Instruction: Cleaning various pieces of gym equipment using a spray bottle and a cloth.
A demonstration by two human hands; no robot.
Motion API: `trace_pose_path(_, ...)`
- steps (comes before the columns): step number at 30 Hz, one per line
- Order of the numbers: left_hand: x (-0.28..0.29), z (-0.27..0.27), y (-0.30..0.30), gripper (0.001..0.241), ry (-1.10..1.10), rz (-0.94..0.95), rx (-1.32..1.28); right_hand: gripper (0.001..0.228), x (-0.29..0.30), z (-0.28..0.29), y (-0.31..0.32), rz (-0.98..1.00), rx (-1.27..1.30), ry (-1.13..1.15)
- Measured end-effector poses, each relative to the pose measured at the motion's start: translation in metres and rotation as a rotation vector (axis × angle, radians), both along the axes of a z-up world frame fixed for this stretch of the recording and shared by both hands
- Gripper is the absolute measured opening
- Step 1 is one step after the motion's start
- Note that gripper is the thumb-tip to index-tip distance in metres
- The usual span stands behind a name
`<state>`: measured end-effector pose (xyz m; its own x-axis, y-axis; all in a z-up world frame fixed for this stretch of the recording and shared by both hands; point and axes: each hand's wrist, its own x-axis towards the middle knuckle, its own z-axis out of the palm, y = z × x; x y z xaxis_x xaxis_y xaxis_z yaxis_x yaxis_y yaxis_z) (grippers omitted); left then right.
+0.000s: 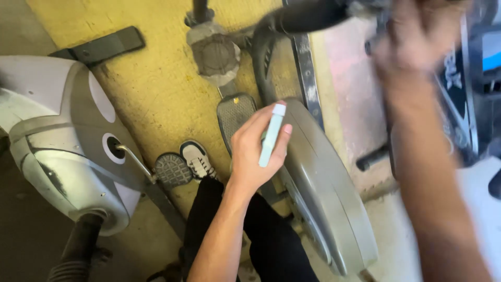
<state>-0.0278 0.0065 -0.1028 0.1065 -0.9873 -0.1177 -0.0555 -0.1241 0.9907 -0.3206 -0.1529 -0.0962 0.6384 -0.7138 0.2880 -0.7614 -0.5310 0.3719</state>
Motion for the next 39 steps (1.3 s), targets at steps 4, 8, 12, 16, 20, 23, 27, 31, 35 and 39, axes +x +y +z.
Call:
trace_pose_path(4,-0.003,0.023,0.006,0.033,0.033,-0.038,0.062,0.011,0.069,-0.087,0.036,-0.315,-0.157,-0.555)
trace_pose_path(8,-0.003,0.036,0.009,0.033,-0.033,-0.094,0.074,0.015,0.159,-0.102,0.045,-0.565,-0.142,-1.101)
trace_pose_path(12,-0.001,0.042,0.007,0.033,-0.107,-0.125,0.075,0.017,0.184,-0.181,0.059,-0.769,0.078,-1.438)
trace_pose_path(16,0.002,0.053,-0.003,0.035,-0.146,-0.166,0.08,0.015,0.158,-0.202,0.057,-0.902,0.268,-1.448)
trace_pose_path(20,-0.001,0.062,-0.004,0.035,-0.159,-0.149,0.073,0.012,0.127,-0.145,0.037,-0.809,0.267,-1.56)
trace_pose_path(23,-0.007,0.067,-0.007,0.035,-0.141,-0.124,0.089,0.022,0.112,-0.078,0.027,-0.632,0.208,-1.738)
trace_pose_path(27,-0.015,0.071,-0.008,0.034,-0.13,-0.107,0.129,0.025,0.121,0.005,0.027,-0.386,0.274,-1.862)
trace_pose_path(31,-0.019,0.07,-0.017,0.034,-0.149,-0.123,0.121,0.043,0.123,-0.035,0.015,-0.69,0.254,-1.724)
trace_pose_path(35,-0.019,0.072,-0.024,0.035,-0.147,-0.128,0.136,0.062,0.142,-0.06,0.014,-0.535,0.09,-1.669)
trace_pose_path(39,-0.017,0.07,-0.027,0.036,-0.132,-0.122,0.13,0.076,0.159,-0.118,0.016,-0.758,-0.085,-1.678)
